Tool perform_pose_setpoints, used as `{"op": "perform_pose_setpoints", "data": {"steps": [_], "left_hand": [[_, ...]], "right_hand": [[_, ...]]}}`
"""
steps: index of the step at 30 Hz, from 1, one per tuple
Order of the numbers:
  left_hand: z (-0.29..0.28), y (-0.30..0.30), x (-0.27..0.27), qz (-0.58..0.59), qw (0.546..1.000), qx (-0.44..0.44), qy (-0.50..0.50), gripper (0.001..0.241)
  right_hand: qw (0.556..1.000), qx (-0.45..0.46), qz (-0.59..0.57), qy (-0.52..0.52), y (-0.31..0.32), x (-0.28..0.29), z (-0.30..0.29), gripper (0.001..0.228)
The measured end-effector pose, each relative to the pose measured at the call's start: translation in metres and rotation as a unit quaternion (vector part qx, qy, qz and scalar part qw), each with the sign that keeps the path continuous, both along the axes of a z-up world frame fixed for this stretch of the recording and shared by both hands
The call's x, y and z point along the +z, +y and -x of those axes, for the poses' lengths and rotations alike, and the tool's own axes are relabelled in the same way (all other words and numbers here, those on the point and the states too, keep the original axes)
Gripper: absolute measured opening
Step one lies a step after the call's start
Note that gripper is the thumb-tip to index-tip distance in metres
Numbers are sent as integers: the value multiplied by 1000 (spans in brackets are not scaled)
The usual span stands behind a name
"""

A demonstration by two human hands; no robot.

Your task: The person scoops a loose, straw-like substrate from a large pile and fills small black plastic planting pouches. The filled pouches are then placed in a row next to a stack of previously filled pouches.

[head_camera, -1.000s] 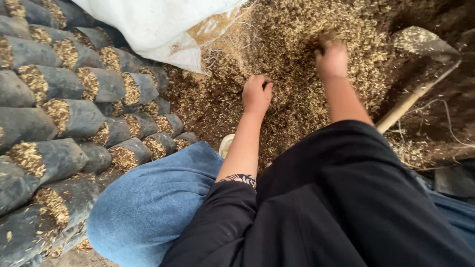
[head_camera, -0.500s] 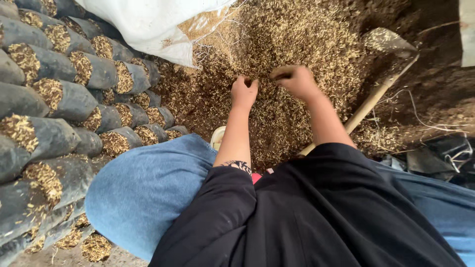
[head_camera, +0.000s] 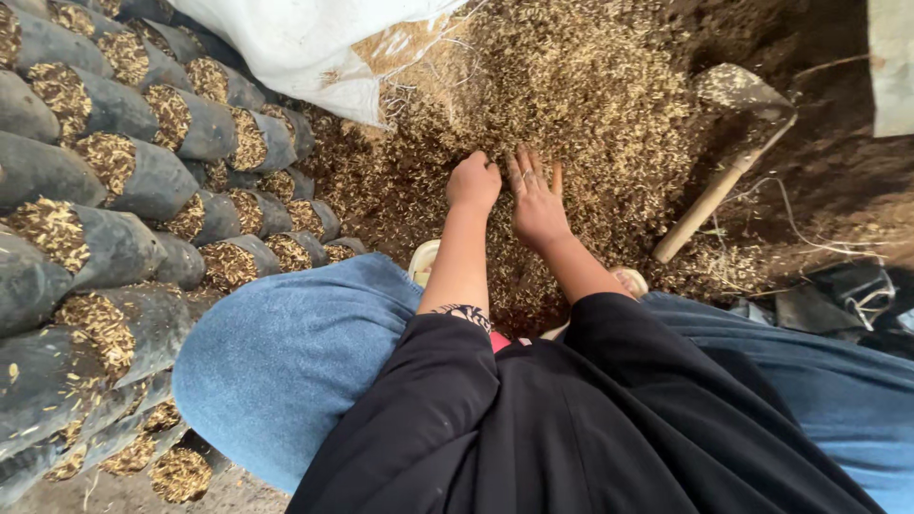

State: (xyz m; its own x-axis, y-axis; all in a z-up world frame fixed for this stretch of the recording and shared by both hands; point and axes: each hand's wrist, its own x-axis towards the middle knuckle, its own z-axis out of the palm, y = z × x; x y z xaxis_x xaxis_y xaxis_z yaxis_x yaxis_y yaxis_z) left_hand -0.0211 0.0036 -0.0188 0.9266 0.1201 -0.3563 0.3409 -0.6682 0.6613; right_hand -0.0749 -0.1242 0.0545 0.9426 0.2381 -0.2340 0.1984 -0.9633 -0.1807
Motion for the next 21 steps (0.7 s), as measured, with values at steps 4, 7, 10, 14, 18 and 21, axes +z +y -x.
{"op": "perform_pose_setpoints", "data": {"steps": [4,7,10,14,18,21], "left_hand": [[0,-2,-5,-25,999,-34,-2,26],[3,-3,2,-32,998,-51,-27,26],[-3,1,16,-26,998,-51,-19,29],[-4,6,9,65,991,31,111,37],[3,1,-14,101,992,73,-20,48],[-5,-2,-16,143,986,75,-47,47]], "right_hand": [[995,42,86,5,0,-9,1,86],[987,59,137,63,-1,0,0,87],[985,50,127,109,-4,15,-12,85],[989,-73,20,127,-15,14,-24,45],[997,8,-72,-6,-12,0,-18,63],[997,70,26,-1,-4,0,-23,71]]}}
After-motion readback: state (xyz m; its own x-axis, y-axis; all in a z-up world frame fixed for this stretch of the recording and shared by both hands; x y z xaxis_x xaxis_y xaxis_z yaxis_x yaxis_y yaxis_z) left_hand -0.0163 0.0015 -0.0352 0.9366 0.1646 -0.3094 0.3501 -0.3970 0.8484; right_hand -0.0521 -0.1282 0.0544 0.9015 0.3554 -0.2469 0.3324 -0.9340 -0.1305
